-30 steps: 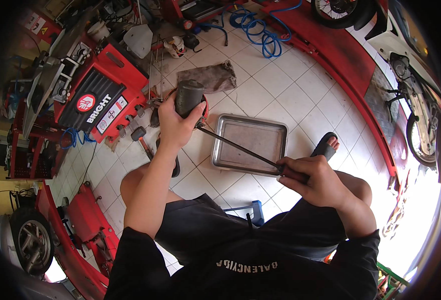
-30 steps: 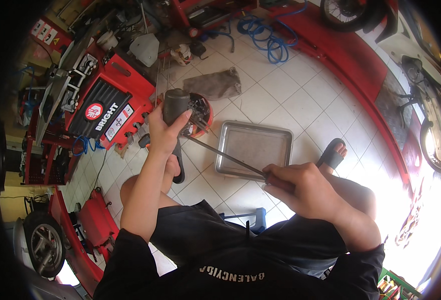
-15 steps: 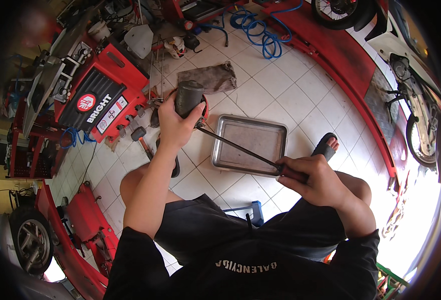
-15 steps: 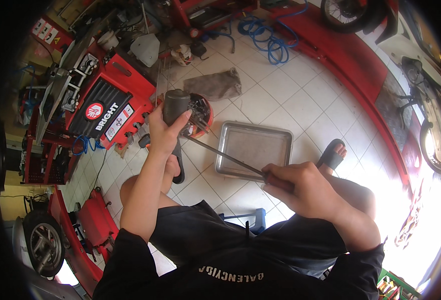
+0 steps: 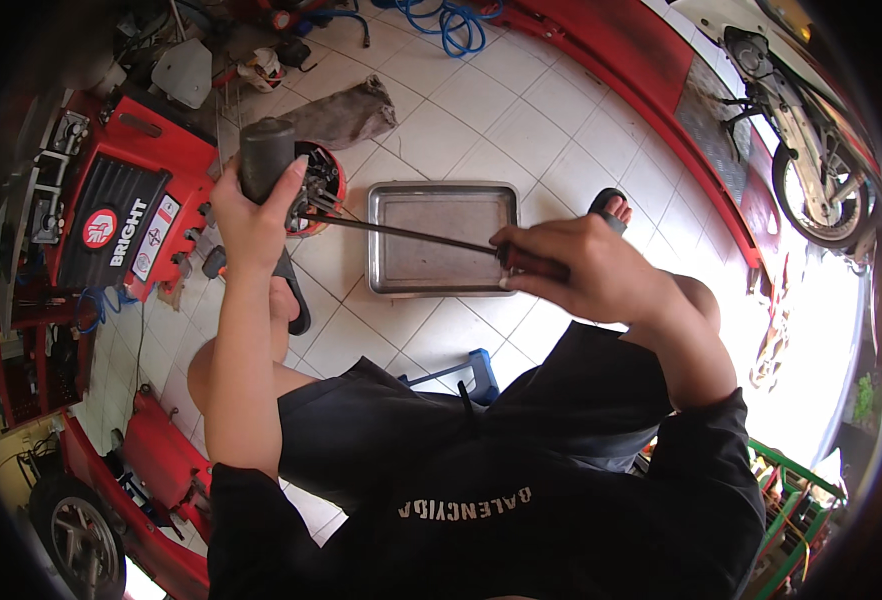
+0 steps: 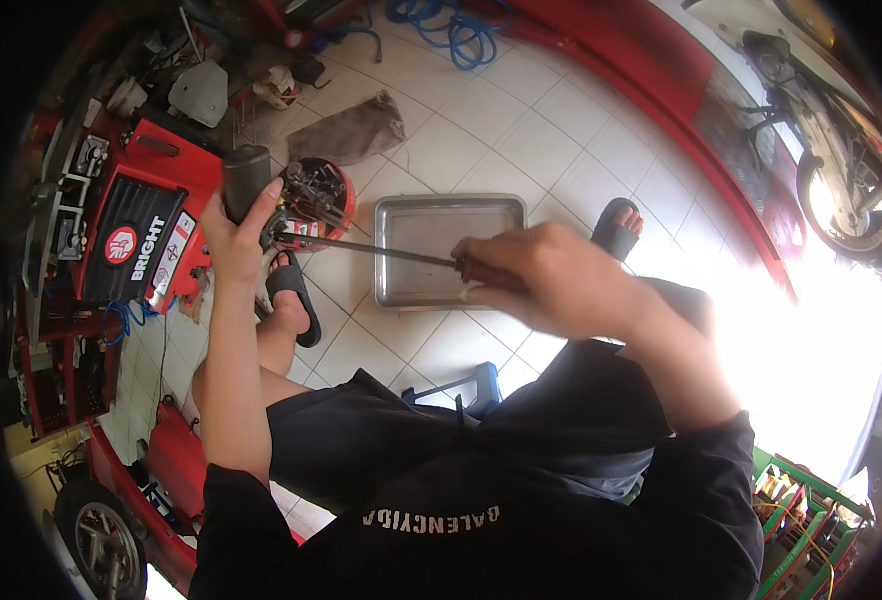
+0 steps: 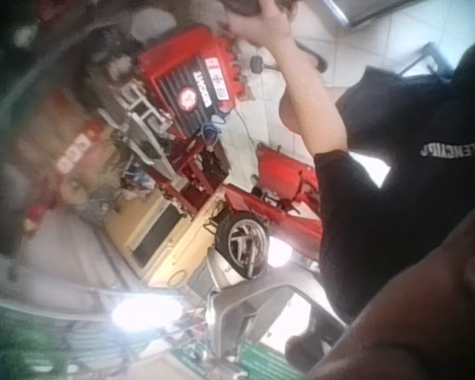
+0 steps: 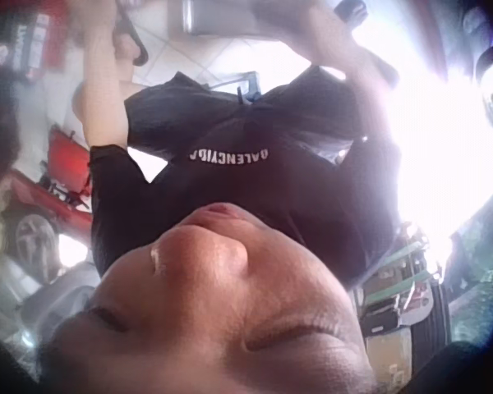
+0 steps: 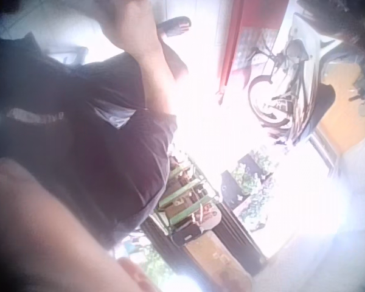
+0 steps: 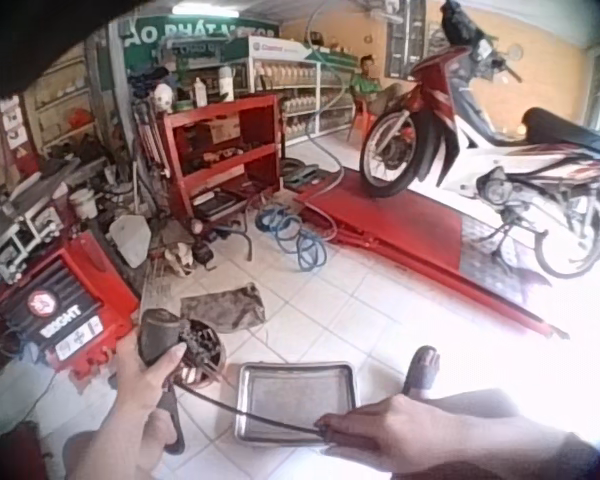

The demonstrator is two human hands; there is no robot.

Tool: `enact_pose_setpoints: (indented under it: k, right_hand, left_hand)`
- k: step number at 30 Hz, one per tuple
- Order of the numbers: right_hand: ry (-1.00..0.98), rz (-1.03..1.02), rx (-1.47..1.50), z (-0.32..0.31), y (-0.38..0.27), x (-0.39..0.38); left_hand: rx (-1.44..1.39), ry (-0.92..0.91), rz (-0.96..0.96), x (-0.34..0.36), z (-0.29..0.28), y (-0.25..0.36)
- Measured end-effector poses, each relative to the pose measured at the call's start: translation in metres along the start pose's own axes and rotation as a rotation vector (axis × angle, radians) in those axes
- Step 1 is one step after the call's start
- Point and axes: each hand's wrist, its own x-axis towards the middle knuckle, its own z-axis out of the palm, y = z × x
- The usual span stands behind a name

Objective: The person holds a cylindrical motor component and uses a screwdriver to pry and scrape at its surface. They rotate the object to access different sides and continue the prying action over a metal tray.

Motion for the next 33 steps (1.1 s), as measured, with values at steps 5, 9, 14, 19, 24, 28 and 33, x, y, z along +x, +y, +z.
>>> enact_pose_setpoints:
  k: [5, 9, 14, 19, 24, 28, 33]
  right_hand:
    - [0.102, 0.057, 0.023, -0.057, 0.044, -0.005]
    - [0.084, 0.28, 0.504, -0.027, 0.108, 0.008]
    - [0.018, 0.787, 0.578, 0.128, 0.223, 0.019]
    - [-0.015, 1.082, 0.107, 0.289, 0.266, 0.034]
    - [0.031, 1.231, -0.062, 0.368, 0.266, 0.071]
    - [0.091, 1.215, -0.176, 0.373, 0.273, 0.096]
    - [0.053, 1.178, -0.177, 0.37, 0.273, 0.105]
  left_hand:
    - [-0.312, 0.04, -0.141, 0.01, -0.001, 0.015]
    - [-0.708, 0.145, -0.456, 0.016, -0.016, 0.015]
    - [-0.75, 0.187, -0.524, 0.017, -0.029, 0.008]
    - [-0.812, 0.241, -0.596, 0.006, -0.031, 0.022]
    - [-0.928, 0.239, -0.741, 0.007, -0.041, 0.009]
    - [-0.897, 0.239, -0.79, 0.021, -0.037, 0.001]
    - [-0.86, 0.231, -0.834, 0.026, -0.033, -0.006]
